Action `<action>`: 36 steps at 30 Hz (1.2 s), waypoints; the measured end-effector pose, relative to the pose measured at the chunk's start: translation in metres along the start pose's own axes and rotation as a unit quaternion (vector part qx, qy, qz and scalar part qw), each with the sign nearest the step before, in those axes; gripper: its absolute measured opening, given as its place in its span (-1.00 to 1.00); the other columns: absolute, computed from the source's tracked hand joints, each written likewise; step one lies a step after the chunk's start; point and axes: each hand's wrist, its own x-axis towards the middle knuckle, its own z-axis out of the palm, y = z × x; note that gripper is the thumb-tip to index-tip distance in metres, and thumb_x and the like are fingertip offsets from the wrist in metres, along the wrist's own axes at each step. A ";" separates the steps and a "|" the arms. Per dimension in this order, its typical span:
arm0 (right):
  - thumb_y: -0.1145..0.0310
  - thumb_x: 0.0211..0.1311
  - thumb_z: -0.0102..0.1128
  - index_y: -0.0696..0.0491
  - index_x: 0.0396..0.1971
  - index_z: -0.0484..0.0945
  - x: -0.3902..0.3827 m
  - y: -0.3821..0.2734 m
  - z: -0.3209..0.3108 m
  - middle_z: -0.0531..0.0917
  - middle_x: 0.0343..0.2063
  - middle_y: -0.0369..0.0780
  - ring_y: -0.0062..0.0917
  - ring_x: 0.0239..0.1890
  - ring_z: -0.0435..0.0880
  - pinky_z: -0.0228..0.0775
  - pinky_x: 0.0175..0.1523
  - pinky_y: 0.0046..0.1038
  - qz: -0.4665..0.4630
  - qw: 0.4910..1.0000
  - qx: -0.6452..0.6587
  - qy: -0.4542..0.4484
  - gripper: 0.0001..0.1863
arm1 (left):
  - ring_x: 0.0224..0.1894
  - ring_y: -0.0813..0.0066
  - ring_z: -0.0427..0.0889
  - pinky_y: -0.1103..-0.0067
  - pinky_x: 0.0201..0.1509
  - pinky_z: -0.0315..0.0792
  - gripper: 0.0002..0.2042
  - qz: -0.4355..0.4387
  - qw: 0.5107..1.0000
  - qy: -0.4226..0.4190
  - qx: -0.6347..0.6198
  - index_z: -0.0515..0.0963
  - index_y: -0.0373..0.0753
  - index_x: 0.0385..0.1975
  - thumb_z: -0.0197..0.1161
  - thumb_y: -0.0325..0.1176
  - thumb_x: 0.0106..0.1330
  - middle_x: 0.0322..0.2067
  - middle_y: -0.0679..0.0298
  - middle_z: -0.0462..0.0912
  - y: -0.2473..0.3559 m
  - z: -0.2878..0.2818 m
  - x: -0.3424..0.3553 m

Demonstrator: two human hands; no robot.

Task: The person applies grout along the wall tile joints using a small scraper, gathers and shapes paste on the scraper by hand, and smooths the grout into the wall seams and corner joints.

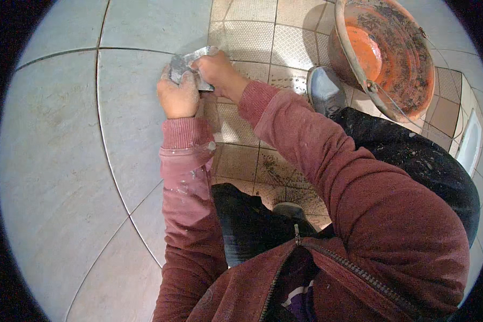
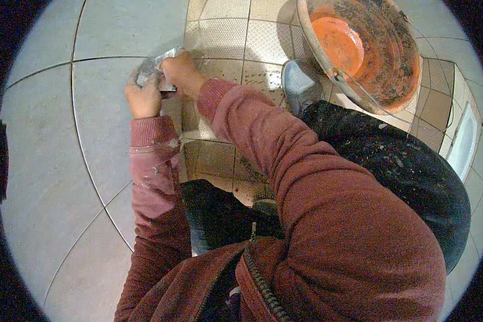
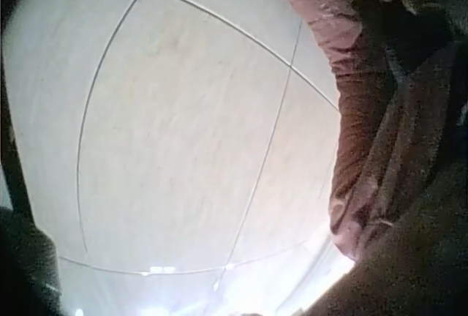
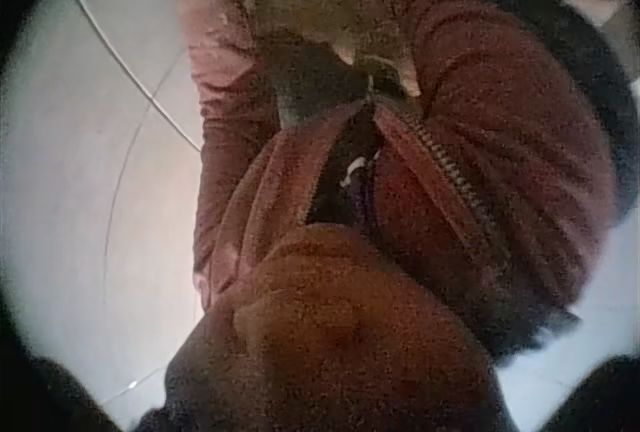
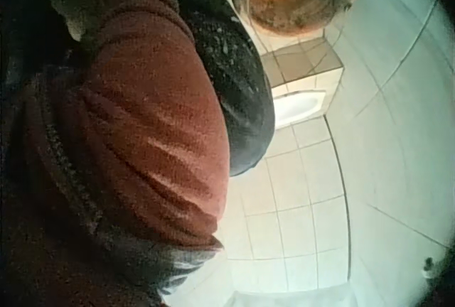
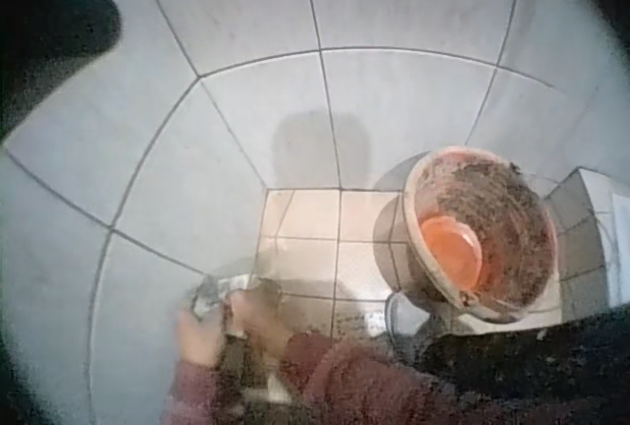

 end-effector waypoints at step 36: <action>0.47 -0.06 0.07 0.29 -0.42 0.40 -0.003 0.003 0.010 0.49 -0.52 -0.11 -0.41 -0.48 0.51 0.36 -0.51 -0.31 0.123 0.949 0.289 0.031 -0.79 | -0.36 0.23 0.59 0.50 -0.24 0.41 -0.67 -0.041 0.999 0.002 -0.004 0.48 -0.42 -0.27 0.10 -0.48 -0.11 -0.42 0.00 0.58 -0.033 0.015 0.011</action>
